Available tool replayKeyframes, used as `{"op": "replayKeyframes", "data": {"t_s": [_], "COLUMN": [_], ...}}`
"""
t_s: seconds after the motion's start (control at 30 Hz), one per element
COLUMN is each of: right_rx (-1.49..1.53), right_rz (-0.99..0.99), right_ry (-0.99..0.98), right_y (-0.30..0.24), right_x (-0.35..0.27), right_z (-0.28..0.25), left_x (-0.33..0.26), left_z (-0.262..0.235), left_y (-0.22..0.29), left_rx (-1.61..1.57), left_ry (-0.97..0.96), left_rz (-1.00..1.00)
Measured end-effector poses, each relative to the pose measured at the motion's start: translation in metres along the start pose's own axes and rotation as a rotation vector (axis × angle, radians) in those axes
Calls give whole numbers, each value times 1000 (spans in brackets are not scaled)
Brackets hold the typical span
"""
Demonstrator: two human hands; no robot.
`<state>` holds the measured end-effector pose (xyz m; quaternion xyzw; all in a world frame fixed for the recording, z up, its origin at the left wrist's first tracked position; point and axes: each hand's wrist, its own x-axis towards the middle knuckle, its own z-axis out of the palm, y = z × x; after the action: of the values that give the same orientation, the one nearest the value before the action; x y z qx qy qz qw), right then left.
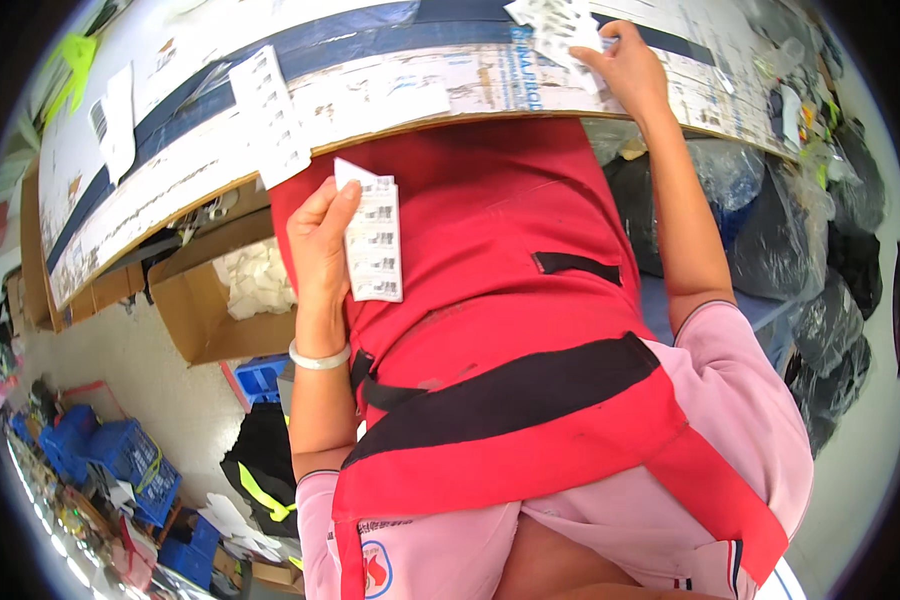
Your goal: Sorting and inspecting small garment tags or labels on a workbench.
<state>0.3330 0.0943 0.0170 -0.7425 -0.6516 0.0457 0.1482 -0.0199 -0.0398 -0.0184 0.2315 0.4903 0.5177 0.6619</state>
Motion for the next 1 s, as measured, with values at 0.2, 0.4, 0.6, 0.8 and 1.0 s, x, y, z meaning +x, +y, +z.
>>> {"op": "replayKeyframes", "data": {"t_s": [0.2,0.4,0.6,0.8,1.0], "right_rx": [1002,1141,1153,707,977], "right_rz": [-161,-99,-151,-875,-189], "right_ry": [-635,-773,-702,-126,-586], "right_y": [-113,-148,-151,-158,-146], "right_x": [-79,-107,-113,-126,-69], "right_z": [0,15,31,38,24], "left_x": [-5,-4,-2,15,20], "left_z": [5,8,0,-11,-24], "left_y": [7,7,3,-2,-16], "left_rx": [80,158,318,-61,-121], "left_ry": [-79,-68,-54,66,105], "left_rz": [140,227,336,-45,-111]}}
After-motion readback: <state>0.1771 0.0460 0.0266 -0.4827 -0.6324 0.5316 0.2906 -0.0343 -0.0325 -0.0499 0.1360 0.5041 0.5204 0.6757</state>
